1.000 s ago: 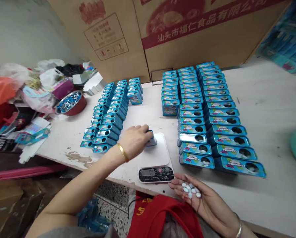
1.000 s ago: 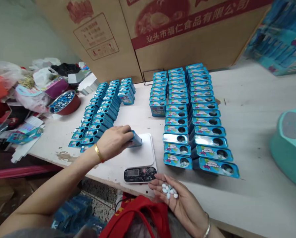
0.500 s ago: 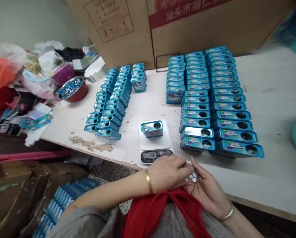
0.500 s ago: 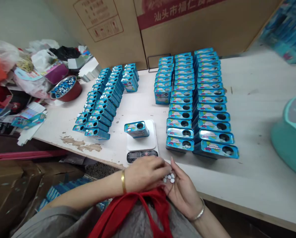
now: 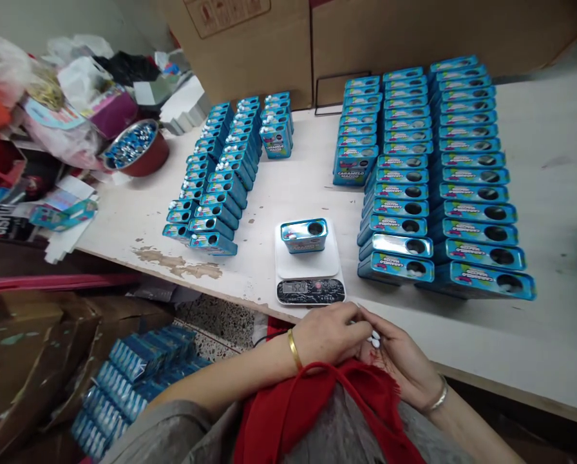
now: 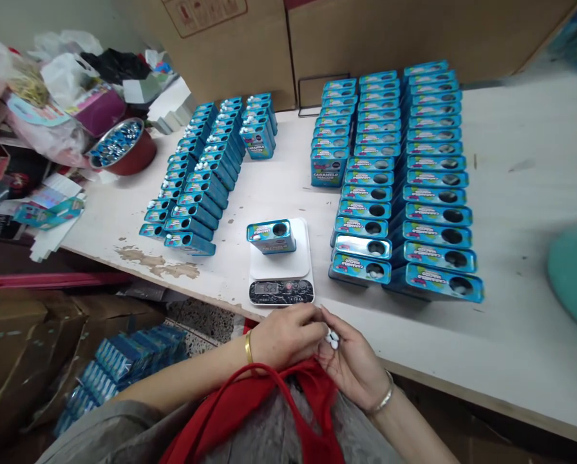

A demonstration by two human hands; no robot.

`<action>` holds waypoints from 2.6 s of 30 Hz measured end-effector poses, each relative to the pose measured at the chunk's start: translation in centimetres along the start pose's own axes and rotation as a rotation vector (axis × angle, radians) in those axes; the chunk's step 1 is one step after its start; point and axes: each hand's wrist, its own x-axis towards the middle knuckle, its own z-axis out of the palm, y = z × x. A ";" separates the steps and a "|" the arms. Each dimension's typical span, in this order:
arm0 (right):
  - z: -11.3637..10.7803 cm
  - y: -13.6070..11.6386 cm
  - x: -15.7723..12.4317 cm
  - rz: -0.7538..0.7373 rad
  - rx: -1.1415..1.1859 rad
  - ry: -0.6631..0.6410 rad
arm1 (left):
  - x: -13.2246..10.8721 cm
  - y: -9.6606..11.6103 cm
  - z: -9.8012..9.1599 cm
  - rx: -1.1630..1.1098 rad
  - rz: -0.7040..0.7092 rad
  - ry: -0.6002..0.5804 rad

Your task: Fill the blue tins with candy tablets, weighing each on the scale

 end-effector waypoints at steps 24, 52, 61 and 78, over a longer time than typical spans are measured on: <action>3.8 -1.4 0.8 -0.157 -0.139 -0.015 | 2.9 -8.4 -10.1 -0.021 -0.165 0.515; 1.2 0.6 -0.8 0.092 -0.031 -0.037 | 0.0 0.9 0.7 -0.019 0.147 0.074; 1.2 0.7 -0.3 -0.064 -0.123 0.057 | -1.5 -2.4 -4.1 0.129 -0.092 0.695; 1.2 0.0 0.4 -0.109 -0.141 0.033 | 3.2 -9.0 -10.8 0.302 -0.240 0.252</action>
